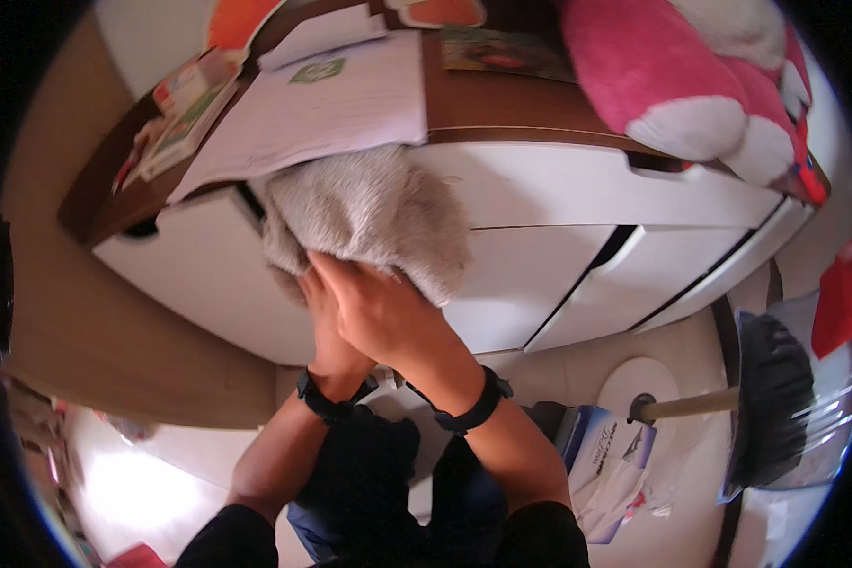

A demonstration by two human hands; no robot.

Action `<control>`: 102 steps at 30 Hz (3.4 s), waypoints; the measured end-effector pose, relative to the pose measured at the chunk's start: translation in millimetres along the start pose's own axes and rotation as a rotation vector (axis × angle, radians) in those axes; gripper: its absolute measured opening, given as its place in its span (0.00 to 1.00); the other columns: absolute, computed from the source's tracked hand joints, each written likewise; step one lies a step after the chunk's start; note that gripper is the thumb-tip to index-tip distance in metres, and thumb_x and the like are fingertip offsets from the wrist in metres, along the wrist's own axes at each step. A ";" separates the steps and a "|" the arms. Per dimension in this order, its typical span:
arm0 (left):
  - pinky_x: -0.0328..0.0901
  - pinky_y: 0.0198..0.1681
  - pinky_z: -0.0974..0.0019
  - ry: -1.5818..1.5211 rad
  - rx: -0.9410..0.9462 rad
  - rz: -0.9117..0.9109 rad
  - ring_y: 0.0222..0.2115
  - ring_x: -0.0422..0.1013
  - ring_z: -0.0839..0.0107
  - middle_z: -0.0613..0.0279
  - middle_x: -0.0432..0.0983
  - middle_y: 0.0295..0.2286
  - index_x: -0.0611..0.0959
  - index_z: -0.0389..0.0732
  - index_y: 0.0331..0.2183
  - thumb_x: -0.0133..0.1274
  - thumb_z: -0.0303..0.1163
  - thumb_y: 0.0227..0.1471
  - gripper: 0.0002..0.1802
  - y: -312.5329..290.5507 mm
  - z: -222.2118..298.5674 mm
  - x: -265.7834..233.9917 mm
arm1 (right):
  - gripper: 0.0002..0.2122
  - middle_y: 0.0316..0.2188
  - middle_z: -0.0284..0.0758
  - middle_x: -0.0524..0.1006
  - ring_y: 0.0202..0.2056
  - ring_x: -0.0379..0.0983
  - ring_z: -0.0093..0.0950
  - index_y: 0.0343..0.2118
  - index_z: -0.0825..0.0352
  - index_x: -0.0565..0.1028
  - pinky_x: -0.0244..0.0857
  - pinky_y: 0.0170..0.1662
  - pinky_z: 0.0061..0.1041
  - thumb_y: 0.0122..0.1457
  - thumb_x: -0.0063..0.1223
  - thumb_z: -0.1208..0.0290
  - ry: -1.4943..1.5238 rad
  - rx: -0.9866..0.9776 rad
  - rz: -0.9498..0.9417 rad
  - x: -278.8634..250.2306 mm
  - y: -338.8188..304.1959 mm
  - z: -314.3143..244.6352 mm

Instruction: The person wipes the surface of a white drawer unit and a wooden cabinet using a cloth. The person moves the cloth across the drawer fronts and the top of the cabinet, cleaning the surfaces in a room with various items visible in the background.

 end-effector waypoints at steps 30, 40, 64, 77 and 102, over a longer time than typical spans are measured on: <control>0.54 0.57 0.41 0.442 0.661 -0.062 0.48 0.63 0.43 0.43 0.67 0.42 0.70 0.30 0.51 0.53 0.34 0.50 0.28 28.1 144.7 64.0 | 0.15 0.40 0.37 0.76 0.45 0.74 0.35 0.45 0.65 0.74 0.65 0.46 0.40 0.53 0.53 0.71 -0.339 0.202 0.628 -162.4 -57.3 74.8; 0.50 0.66 0.55 0.336 1.024 -0.045 0.58 0.61 0.54 0.49 0.68 0.52 0.71 0.31 0.55 0.48 0.32 0.54 0.27 58.0 260.3 104.8 | 0.29 0.57 0.51 0.64 0.58 0.57 0.53 0.60 0.69 0.63 0.52 0.63 0.44 0.51 0.48 0.82 -0.381 0.197 0.810 -261.5 -79.6 119.6; 0.55 0.60 0.46 0.534 0.858 -0.186 0.50 0.64 0.46 0.45 0.68 0.45 0.70 0.31 0.51 0.54 0.31 0.48 0.27 43.0 163.4 54.0 | 0.17 0.38 0.42 0.74 0.46 0.69 0.37 0.40 0.73 0.77 0.62 0.50 0.33 0.47 0.54 0.70 -0.763 0.255 0.502 -158.8 -54.6 51.9; 0.53 0.63 0.50 0.255 1.081 -0.133 0.56 0.61 0.48 0.45 0.67 0.51 0.66 0.34 0.60 0.53 0.29 0.49 0.36 52.6 225.1 95.7 | 0.13 0.39 0.54 0.70 0.44 0.66 0.49 0.31 0.81 0.75 0.61 0.51 0.44 0.47 0.57 0.73 -0.765 0.407 0.822 -228.4 -78.3 109.0; 0.57 0.51 0.42 0.515 0.621 -0.160 0.45 0.65 0.45 0.45 0.68 0.45 0.73 0.36 0.54 0.56 0.31 0.50 0.29 29.0 42.1 3.0 | 0.16 0.39 0.33 0.76 0.42 0.70 0.32 0.43 0.62 0.79 0.60 0.43 0.34 0.49 0.54 0.66 -0.481 0.024 0.828 -63.1 -17.4 38.3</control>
Point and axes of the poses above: each hand's wrist, its own y-axis towards the middle knuckle, its own x-axis out of the palm, z = x × y, the point moved 10 cm from there along y, towards the middle knuckle
